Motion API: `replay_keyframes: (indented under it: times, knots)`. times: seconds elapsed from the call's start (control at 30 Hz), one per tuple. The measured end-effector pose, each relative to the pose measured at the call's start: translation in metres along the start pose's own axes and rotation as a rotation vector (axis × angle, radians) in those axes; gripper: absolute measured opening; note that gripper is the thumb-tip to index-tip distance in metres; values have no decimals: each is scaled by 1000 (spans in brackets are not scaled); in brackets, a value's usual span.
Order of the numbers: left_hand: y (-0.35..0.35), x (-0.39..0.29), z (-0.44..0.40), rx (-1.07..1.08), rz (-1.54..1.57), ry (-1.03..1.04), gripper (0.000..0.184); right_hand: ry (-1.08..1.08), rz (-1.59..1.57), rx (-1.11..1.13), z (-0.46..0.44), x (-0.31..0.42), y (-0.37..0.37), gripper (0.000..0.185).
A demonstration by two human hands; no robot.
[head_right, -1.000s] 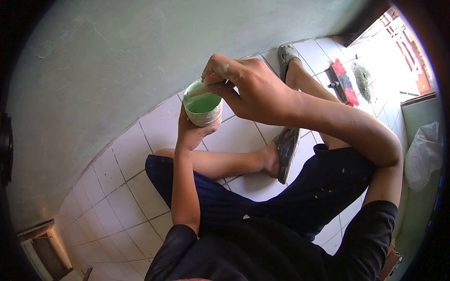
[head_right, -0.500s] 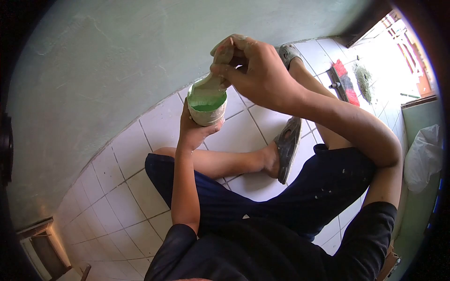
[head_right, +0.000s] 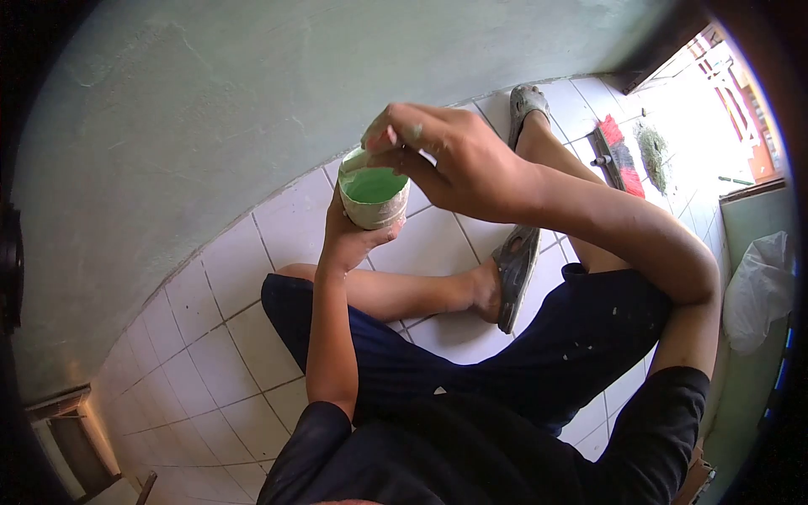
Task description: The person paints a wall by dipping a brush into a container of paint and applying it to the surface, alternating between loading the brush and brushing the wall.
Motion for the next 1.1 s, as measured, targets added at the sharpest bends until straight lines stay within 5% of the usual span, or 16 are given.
replay_keyframes:
  times: [0.3,0.5,0.73,1.1]
  knots:
    - [5,8,1,19,57,-28,81,-196,124,115,3,7,18,27]
    - [5,10,0,21,-52,-21,85,175,-109,10,4,-31,-4,17]
    - [1,13,-1,10,-30,-25,87,305,-497,-118,12,-67,-11,18]
    - [-6,6,-1,-60,37,54,87,652,-1061,-265,43,-141,-2,37]
Point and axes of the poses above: each hand's wrist, its own z-axis away from the middle knuckle, its own y-axis out of the palm, x = y × z, the point moved 9 cm from there along -z, towards the middle knuckle, and after that the axes turned 10 degrees about x, right-handed, at the moved point
